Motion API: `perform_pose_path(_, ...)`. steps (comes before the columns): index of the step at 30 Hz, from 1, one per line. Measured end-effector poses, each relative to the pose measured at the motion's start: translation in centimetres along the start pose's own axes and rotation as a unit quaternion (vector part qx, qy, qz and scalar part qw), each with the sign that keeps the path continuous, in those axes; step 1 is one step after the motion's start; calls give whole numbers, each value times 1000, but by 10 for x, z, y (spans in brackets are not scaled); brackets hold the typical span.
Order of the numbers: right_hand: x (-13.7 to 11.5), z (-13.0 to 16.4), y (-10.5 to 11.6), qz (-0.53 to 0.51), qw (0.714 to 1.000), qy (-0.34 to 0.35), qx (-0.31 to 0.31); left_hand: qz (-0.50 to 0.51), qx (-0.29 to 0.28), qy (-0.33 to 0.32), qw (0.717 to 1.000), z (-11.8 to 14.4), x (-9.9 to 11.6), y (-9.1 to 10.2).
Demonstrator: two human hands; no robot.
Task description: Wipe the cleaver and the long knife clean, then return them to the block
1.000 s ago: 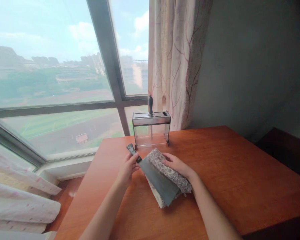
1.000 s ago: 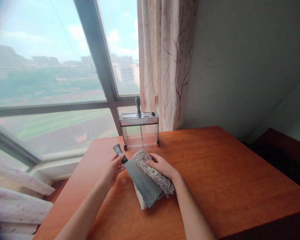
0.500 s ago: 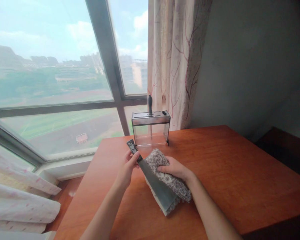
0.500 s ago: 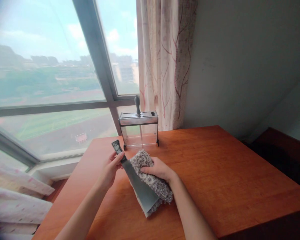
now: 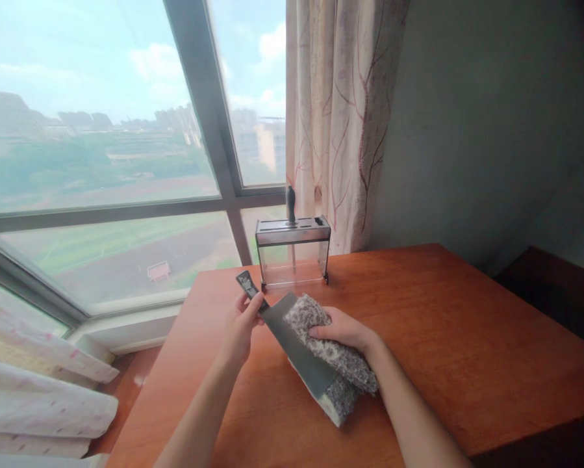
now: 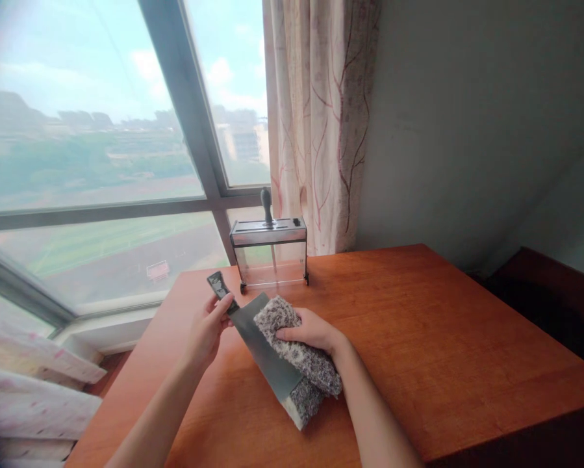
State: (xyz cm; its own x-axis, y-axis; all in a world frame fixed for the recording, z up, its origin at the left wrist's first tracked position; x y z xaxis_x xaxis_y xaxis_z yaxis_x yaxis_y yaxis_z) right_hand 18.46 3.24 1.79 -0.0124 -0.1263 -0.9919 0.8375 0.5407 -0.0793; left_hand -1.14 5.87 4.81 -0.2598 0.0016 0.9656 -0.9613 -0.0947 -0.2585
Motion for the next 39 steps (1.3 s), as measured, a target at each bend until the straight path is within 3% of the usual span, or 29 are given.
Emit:
perform_pose_path(11, -5, -3, 1, -8, 999, 22, 24, -50, -31, 4, 998, 12, -12, -25)
perform_pose_path(17, -7, -4, -1, 9, 998, 37, 40, -24, -45, 4, 999, 7, -9, -19)
perform_pose_path(25, -7, -3, 8, -6, 998, 34, 61, 43, 57, -9, 997, -7, 3, 19)
perform_pose_path(30, -9, 0, 27, -35, 990, 41, 128, 118, 144, -23, 982, -10, 10, 41)
perform_pose_path(35, -3, 5, 46, -145, 958, 69, 239, 183, 180, -34, 966, -6, 4, 42)
perform_pose_path(39, -2, 3, 39, -300, 919, 111, 233, 226, 176, -43, 957, -3, 0, 36)
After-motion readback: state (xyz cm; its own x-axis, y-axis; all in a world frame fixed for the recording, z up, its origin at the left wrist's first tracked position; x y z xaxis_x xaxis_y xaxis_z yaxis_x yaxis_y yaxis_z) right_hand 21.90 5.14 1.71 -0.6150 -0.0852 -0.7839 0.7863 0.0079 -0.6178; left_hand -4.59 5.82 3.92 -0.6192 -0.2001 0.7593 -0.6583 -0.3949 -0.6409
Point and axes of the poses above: each hand's wrist, its own z-axis away from the middle knuckle, its own y-axis out of the back of the hand, x = y × z, the point moved 8 cm from there along -z, towards the middle knuckle, and after that the axes turned 2 degrees about z, right-handed, at the moved point
